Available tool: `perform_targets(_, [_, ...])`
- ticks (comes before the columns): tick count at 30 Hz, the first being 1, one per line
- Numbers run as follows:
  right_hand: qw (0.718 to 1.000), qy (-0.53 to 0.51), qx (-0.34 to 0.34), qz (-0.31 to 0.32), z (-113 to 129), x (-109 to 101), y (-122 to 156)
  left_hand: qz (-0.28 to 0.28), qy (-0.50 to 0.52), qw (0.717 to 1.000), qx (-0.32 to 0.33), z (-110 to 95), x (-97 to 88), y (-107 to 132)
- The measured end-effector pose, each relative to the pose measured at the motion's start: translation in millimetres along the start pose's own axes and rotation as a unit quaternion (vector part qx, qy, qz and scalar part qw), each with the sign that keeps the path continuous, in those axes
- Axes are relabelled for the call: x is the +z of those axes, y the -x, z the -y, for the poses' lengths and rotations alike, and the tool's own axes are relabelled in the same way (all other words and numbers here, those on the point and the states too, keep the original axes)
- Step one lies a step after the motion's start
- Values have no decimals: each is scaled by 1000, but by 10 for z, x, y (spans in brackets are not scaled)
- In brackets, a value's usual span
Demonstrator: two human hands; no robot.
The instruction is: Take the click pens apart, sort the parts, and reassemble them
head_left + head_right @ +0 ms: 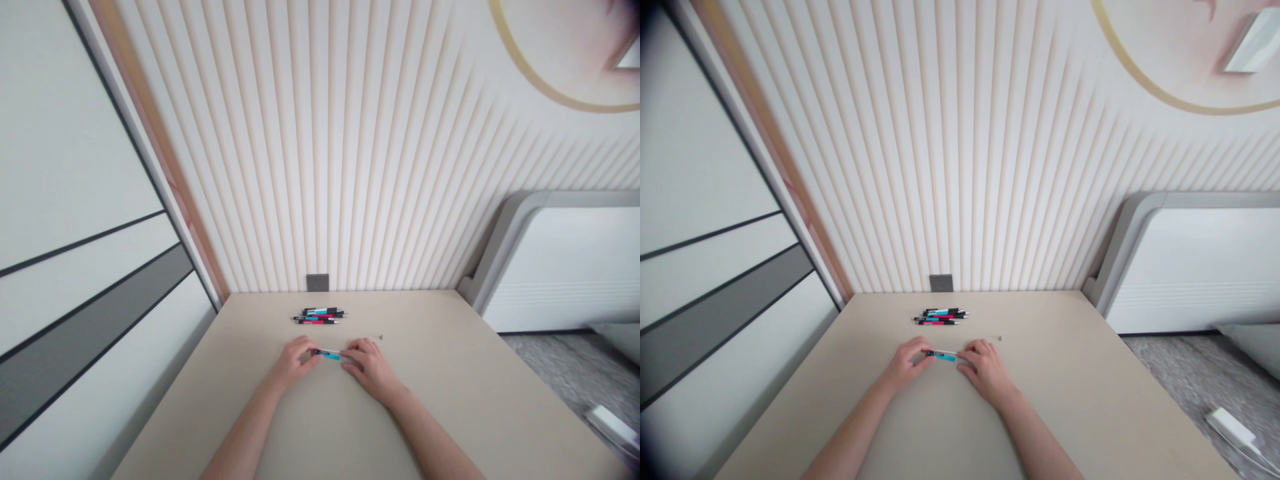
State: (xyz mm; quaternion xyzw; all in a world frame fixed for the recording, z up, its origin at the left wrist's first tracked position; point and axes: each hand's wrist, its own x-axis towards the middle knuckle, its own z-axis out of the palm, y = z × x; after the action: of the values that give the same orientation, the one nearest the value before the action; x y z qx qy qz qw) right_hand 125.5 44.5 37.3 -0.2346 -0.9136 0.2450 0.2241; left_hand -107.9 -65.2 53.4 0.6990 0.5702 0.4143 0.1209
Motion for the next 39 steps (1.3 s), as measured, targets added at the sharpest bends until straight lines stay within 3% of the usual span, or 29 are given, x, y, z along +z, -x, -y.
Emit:
perform_targets(7, [1000, 3, 3, 2, -15, 19, 2, -13, 8, 1000, -17, -19, 2, -4])
perform_targets(13, [1000, -11, 4, -13, -37, 32, -1, -86, -15, 994, -60, -33, -20, -20])
perform_targets(19, [999, -27, 16, -11, -60, 35, -25, -110, -74, 990, -50, 99, -242, 24])
perform_targets(24, [1000, -25, 9, -16, -57, 22, -23, -141, -153, 975, -84, 185, -336, 197])
perform_targets(32, [998, -2, 38, -43, -92, 25, 9, -75, -219, 970, -79, -1, -106, 312])
perform_targets(39, [996, 39, 58, -60, -127, 13, 42, 27, -238, 968, -69, -76, -95, 313])
